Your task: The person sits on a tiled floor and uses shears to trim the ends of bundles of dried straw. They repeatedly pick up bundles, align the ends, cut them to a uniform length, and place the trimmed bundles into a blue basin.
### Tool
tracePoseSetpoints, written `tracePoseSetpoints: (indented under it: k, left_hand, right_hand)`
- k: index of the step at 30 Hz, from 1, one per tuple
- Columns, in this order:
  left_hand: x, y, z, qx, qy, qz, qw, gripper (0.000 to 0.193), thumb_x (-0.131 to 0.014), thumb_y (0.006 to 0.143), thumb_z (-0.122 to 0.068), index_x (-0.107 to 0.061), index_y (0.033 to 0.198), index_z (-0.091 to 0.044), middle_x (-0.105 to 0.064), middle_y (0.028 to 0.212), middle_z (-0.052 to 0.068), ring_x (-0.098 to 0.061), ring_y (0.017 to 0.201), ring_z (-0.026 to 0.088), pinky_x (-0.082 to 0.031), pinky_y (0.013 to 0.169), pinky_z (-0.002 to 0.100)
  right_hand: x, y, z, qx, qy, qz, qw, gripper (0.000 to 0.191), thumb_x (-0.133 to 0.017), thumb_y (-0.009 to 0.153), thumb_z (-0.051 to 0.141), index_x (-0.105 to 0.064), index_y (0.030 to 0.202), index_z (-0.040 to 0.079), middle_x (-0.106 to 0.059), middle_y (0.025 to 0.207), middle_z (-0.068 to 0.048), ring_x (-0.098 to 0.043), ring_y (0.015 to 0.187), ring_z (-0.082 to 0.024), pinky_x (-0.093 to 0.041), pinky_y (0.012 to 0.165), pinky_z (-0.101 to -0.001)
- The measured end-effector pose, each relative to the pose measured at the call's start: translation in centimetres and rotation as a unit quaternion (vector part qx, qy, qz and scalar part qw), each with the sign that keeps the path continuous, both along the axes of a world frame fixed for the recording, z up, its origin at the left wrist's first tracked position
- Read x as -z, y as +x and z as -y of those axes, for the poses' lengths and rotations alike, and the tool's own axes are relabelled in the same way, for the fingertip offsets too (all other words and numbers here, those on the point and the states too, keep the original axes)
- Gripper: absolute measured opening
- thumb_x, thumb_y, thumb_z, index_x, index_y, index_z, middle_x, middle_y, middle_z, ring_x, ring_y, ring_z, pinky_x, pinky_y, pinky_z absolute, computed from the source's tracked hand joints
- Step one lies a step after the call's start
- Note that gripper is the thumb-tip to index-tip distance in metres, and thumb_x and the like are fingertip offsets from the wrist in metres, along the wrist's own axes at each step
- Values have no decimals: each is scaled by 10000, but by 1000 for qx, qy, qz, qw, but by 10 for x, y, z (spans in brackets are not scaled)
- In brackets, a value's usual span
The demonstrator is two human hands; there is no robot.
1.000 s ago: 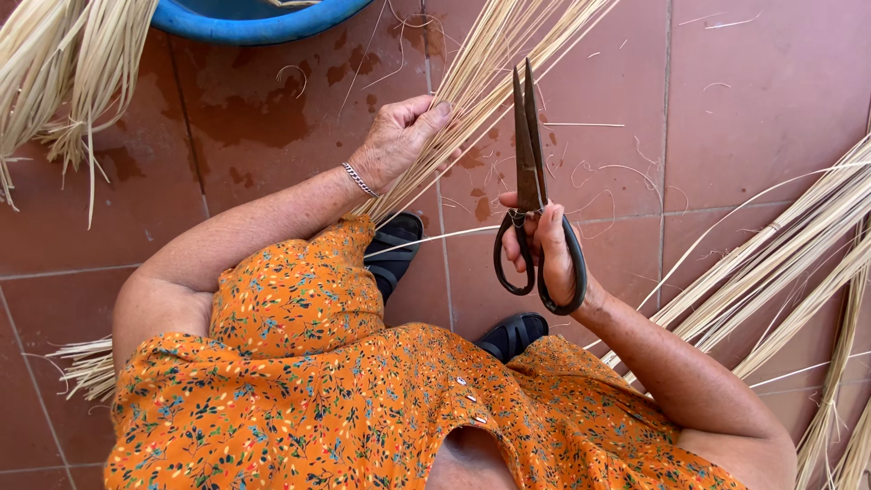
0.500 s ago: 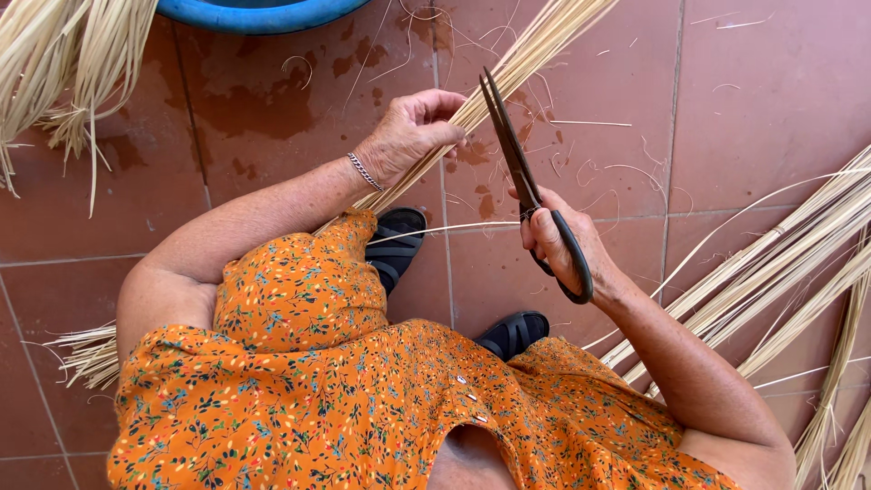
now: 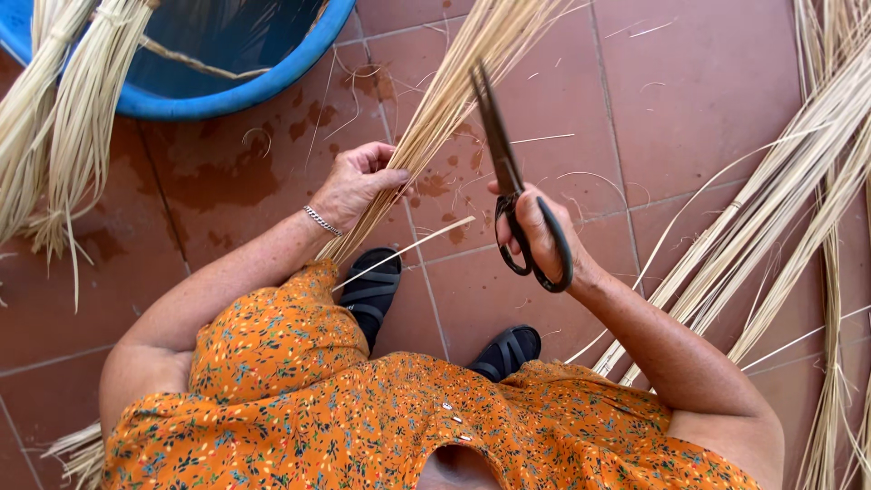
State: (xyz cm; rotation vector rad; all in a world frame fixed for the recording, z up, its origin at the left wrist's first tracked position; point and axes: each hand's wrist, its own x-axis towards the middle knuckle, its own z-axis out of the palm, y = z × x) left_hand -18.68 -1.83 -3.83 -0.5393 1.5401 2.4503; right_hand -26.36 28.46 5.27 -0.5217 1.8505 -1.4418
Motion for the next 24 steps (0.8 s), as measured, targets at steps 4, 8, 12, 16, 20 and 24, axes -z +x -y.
tracePoseSetpoints:
  k: [4, 8, 12, 16, 20, 24]
  left_hand:
    - [-2, 2, -2, -4, 36, 17, 999, 241, -709, 951, -64, -644, 1171, 12, -741, 977, 103, -760, 821, 188, -640, 686, 294]
    - [-6, 5, -4, 7, 39, 21, 999, 225, -680, 965, -64, -637, 1176, 1, -743, 994, 103, -768, 836, 199, -644, 667, 305]
    - [-7, 8, -7, 17, 32, 20, 999, 191, -680, 981, -59, -624, 1152, 4, -730, 997, 113, -772, 850, 208, -645, 686, 305]
    - [-6, 10, -10, 37, 9, 9, 999, 204, -694, 963, -54, -630, 1149, 0, -730, 1009, 103, -766, 865, 196, -649, 721, 298]
    - [-4, 10, -10, 40, 25, 24, 999, 194, -684, 969, -69, -631, 1145, -5, -730, 1002, 104, -764, 858, 195, -653, 726, 306]
    - [-2, 11, -9, 38, 36, 14, 999, 176, -672, 988, -66, -630, 1147, -3, -731, 1016, 107, -758, 871, 190, -657, 750, 309]
  right_hand:
    - [2, -16, -6, 69, -12, 42, 997, 818, -285, 1017, 701, -533, 1437, 44, -625, 784, -11, -543, 644, -68, -470, 597, -213]
    - [3, -26, -13, 110, -17, 79, 991, 875, -242, 998, 750, -531, 1442, 54, -618, 792, -10, -522, 628, -73, -438, 585, -209]
    - [-5, -28, -20, 136, -39, 45, 989, 895, -235, 982, 780, -494, 1464, 72, -623, 820, -9, -528, 665, -67, -457, 608, -212]
    - [-11, -37, -25, 130, -40, 0, 991, 912, -256, 971, 791, -470, 1488, 72, -617, 838, -6, -546, 697, -64, -450, 606, -214]
    - [-5, -47, -27, 129, 12, 22, 991, 921, -256, 985, 785, -530, 1436, 30, -605, 790, -18, -515, 637, -75, -434, 587, -224]
    - [5, -44, -33, 172, 44, 8, 984, 935, -211, 978, 787, -559, 1390, 22, -601, 748, -14, -523, 601, -75, -459, 567, -232]
